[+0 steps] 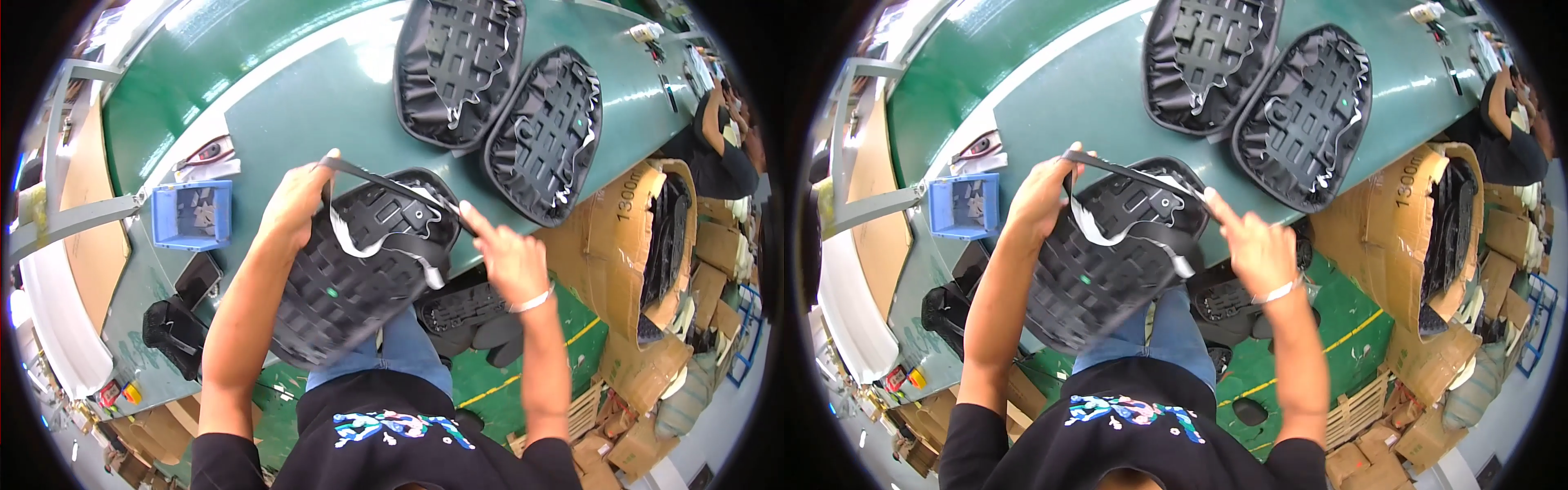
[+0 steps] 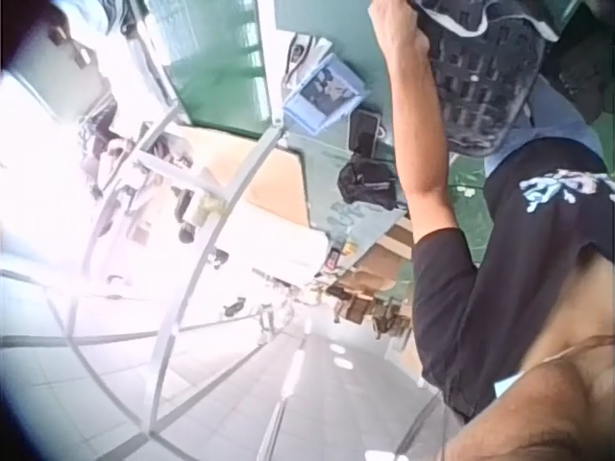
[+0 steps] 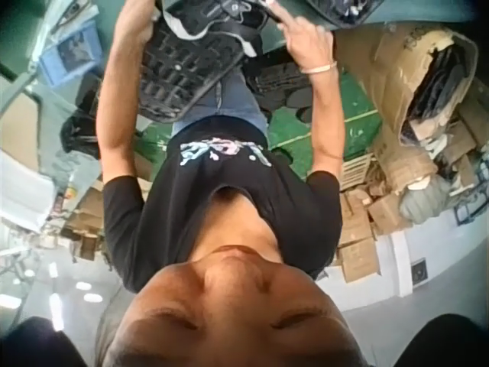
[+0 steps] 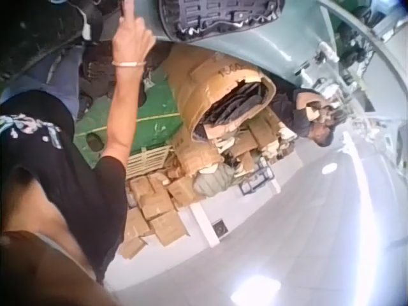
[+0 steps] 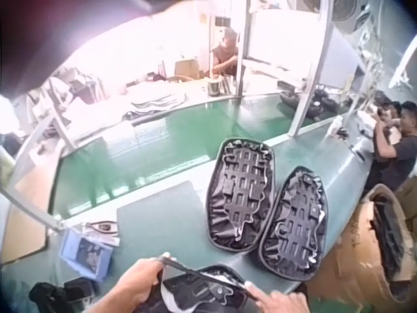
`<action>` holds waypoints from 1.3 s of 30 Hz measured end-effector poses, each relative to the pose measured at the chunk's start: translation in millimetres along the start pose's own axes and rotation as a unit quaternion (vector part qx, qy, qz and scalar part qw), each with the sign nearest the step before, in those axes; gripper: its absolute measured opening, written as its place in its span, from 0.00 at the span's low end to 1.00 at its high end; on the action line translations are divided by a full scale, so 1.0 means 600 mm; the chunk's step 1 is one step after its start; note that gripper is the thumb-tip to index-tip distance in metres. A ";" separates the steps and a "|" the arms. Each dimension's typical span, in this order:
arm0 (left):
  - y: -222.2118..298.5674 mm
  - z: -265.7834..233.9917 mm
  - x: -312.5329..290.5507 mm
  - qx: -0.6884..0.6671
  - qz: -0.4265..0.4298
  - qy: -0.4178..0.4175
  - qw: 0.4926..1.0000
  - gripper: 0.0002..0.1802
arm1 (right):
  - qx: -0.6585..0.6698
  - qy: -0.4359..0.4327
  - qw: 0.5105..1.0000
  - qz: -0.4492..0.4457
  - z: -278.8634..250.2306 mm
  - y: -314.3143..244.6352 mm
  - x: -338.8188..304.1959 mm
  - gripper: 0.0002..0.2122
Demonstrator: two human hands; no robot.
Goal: Trimming excess fabric and securing covers onto seat bases using clips and tools.
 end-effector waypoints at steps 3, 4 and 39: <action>-0.017 -0.002 -0.045 -0.115 -0.071 0.032 0.990 0.23 | 0.037 -0.027 0.992 -0.121 -0.005 0.038 0.102 0.27; -0.017 0.001 -0.056 -0.135 -0.058 0.043 0.988 0.23 | 0.049 -0.041 0.987 -0.149 -0.013 0.029 0.121 0.27; 0.096 0.079 -0.182 0.392 0.497 -0.377 0.676 0.17 | 0.500 0.247 0.781 0.282 0.056 0.076 -0.071 0.13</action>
Point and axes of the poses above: each hand's wrist, its own x-axis towards the middle knuckle, its own z-axis out of the palm, y = z × x, the point moved 1 cm from there along x, towards the middle knuckle, and after that the axes turned 10 degrees about z, right-handed, at the moved point
